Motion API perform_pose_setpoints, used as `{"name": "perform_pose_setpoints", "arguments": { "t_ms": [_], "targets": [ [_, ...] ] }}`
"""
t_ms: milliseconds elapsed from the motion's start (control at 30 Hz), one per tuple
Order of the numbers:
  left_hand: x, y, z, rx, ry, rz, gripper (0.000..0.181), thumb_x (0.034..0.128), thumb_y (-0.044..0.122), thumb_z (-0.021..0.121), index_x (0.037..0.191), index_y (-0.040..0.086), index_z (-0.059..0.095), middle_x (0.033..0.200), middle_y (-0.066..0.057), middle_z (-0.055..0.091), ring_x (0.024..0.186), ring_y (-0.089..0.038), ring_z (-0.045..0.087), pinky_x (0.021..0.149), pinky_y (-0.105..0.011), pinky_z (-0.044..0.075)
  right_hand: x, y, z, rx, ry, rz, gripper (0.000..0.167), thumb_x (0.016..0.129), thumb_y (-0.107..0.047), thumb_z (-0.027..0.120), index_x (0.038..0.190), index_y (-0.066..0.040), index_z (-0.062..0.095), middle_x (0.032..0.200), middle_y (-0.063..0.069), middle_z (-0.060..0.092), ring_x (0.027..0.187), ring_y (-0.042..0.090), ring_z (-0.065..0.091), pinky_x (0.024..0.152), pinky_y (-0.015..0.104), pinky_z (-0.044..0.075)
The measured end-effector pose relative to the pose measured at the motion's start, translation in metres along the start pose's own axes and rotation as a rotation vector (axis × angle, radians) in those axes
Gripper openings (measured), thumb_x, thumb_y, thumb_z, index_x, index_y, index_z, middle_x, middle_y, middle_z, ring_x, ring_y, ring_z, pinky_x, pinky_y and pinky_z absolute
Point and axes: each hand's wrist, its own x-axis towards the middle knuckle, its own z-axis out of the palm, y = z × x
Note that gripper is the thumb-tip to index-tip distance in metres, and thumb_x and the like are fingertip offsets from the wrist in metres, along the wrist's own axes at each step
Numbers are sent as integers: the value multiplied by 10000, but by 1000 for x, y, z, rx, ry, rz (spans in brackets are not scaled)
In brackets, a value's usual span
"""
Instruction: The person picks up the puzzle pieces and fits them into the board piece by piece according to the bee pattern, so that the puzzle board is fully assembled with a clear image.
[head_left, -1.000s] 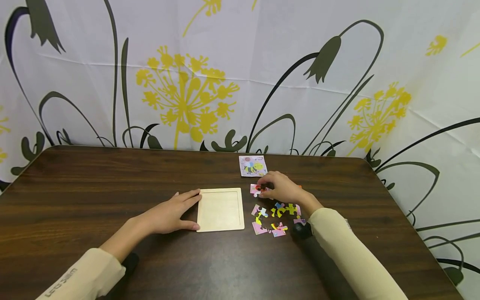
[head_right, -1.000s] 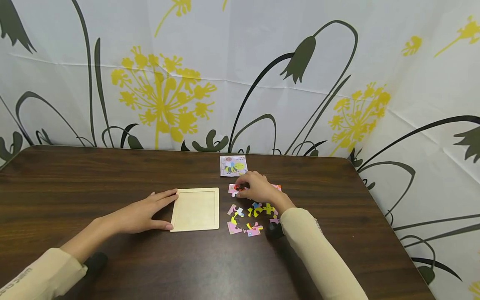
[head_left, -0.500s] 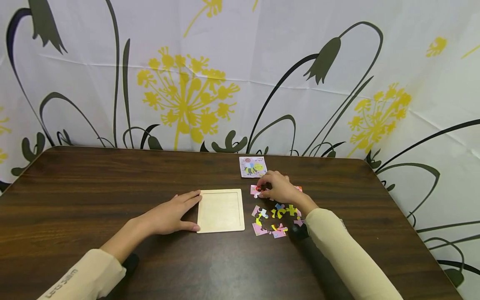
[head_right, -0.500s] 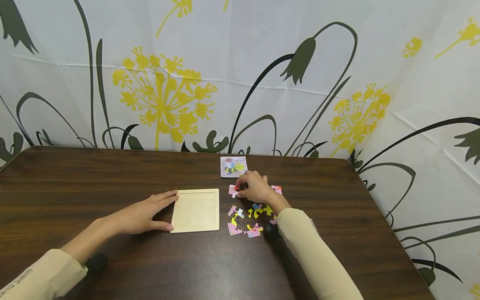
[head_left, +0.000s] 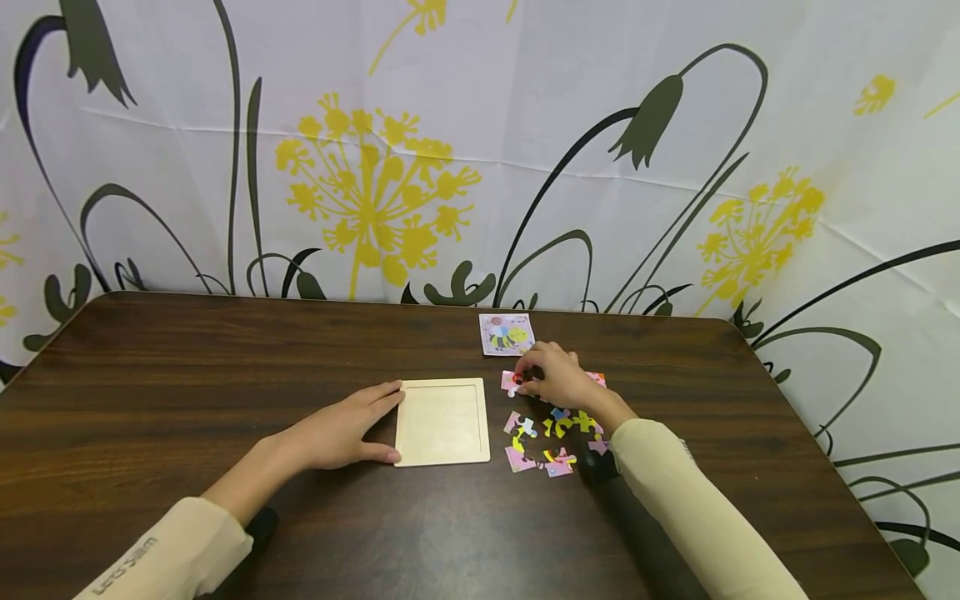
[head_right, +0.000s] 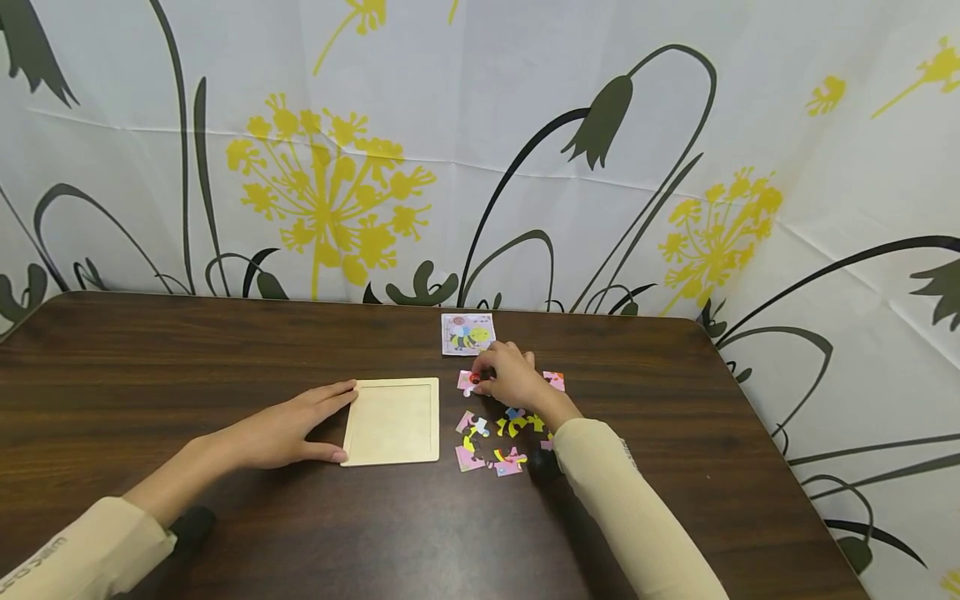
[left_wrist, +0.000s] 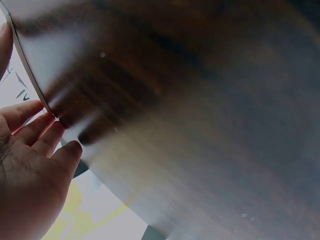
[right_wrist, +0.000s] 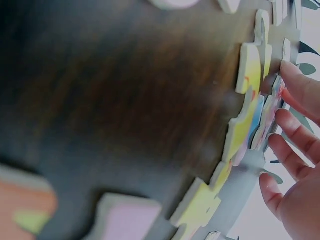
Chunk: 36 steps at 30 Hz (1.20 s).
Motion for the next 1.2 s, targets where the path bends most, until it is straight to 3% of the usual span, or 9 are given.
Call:
{"name": "perform_pose_setpoints", "arguments": {
  "t_ms": [467, 800, 1200],
  "targets": [
    [-1, 3, -3, -8, 6, 12, 830, 807, 435, 649, 1381, -63, 313, 1437, -226, 265, 1294, -394, 272, 982, -519, 296, 0, 3, 1, 2, 6, -36, 164, 820, -211, 697, 944, -117, 646, 970, 12, 555, 1006, 230, 451, 774, 433, 275],
    [0, 1, -1, -10, 9, 9, 831, 809, 428, 651, 1386, -60, 305, 1443, -220, 259, 1299, -387, 265, 989, -516, 290, 1, 2, -3, 94, -10, -58, 165, 839, -206, 677, 964, -104, 641, 1007, 13, 595, 1045, 218, 458, 863, 468, 255],
    [0, 1, 0, -8, 15, 22, 833, 807, 430, 652, 1382, -65, 309, 1442, -221, 260, 1300, -386, 263, 988, -514, 292, 9, -23, -5, 136, -9, -122, 181, 815, -200, 703, 957, -101, 650, 949, -13, 598, 979, 172, 504, 864, 456, 282]
  ]
}}
